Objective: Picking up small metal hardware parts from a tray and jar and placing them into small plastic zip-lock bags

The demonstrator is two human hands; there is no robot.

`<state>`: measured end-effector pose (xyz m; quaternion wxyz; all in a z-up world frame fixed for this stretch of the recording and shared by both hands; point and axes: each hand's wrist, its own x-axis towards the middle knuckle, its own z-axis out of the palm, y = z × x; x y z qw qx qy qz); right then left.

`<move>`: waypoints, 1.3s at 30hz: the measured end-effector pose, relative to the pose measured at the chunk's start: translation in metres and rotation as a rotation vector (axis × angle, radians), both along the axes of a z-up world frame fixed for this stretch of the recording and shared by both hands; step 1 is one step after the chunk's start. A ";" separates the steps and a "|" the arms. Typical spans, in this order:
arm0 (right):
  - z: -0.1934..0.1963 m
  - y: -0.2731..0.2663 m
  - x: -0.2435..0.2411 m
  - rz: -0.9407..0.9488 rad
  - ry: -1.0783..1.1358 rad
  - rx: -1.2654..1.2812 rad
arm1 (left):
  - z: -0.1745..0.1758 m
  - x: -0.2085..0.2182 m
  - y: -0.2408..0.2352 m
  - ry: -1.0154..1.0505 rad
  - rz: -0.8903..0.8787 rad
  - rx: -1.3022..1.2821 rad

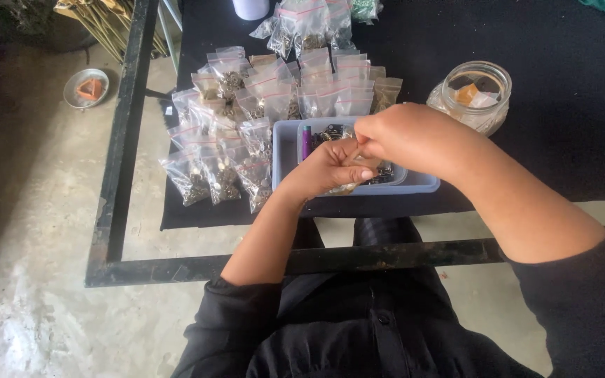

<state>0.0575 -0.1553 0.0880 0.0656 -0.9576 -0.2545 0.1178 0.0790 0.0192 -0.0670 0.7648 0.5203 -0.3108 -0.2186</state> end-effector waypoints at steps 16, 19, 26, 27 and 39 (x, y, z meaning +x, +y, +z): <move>0.043 0.019 0.019 -0.305 0.409 0.367 | 0.008 -0.001 0.009 0.134 0.069 0.028; 0.033 0.021 0.024 -0.032 0.221 0.315 | -0.010 0.006 0.001 0.155 0.164 -0.004; 0.027 0.026 0.028 -0.001 0.166 0.172 | -0.003 0.003 0.001 0.177 0.190 -0.009; 0.027 0.026 0.028 0.005 0.159 0.192 | 0.004 0.000 0.001 0.175 0.192 -0.019; 0.028 0.008 0.017 0.116 0.138 0.531 | -0.023 0.014 0.014 0.063 0.087 -0.176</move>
